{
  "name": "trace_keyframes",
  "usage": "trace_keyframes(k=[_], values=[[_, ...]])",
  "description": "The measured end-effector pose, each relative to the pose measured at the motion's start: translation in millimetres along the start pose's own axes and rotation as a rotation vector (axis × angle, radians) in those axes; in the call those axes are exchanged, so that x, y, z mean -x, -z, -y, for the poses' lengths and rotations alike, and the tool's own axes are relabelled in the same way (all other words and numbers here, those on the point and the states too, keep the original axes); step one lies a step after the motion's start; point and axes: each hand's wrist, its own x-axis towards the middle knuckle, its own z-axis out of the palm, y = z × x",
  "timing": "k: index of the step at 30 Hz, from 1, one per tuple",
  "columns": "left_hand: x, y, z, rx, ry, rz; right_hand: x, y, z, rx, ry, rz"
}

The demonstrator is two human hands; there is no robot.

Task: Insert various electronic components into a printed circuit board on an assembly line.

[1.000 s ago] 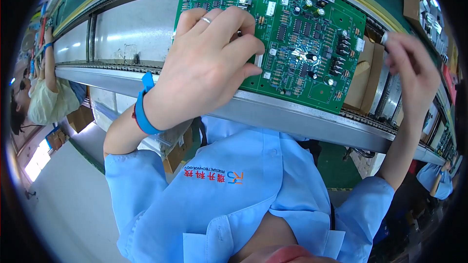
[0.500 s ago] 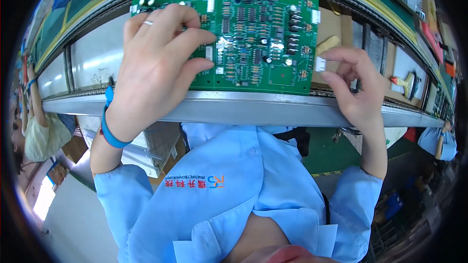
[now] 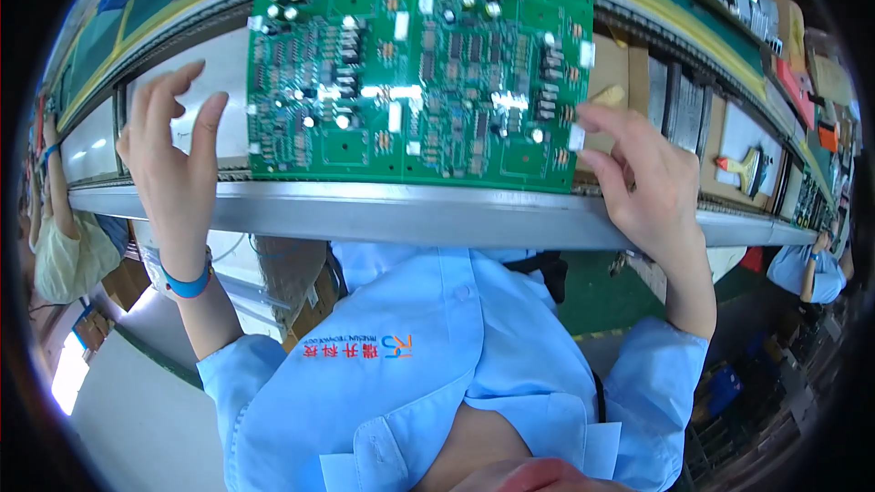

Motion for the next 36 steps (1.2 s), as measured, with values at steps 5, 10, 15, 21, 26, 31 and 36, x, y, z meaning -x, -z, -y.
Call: trace_keyframes(k=[5, 10, 15, 21, 26, 31, 36], values=[[14, -14, 12, 0.017, 0.042, 0.202, -35, 25, -7, -0.038, -0.004, 0.004], [10, -14, -7, 0.113, -0.009, 0.163, -112, 39, -37, 0.048, -0.006, -0.192], [-3, -13, -22, 0.181, -0.138, 0.153, -227, 55, -72, 0.396, 0.346, -0.419], [-57, -4, -25, 0.106, -0.275, 0.060, -328, 46, -93, 0.619, 0.000, -0.255], [-180, -28, -18, 0.095, -0.417, -0.285, -332, 33, -103, 0.601, 0.084, -0.249], [-306, -73, -63, 0.036, -0.419, -0.303, -322, 44, -128, 0.601, 0.158, -0.309], [-375, -116, -71, 0.028, -0.490, -0.355, -233, 59, -10, 0.068, 0.199, -0.372]])
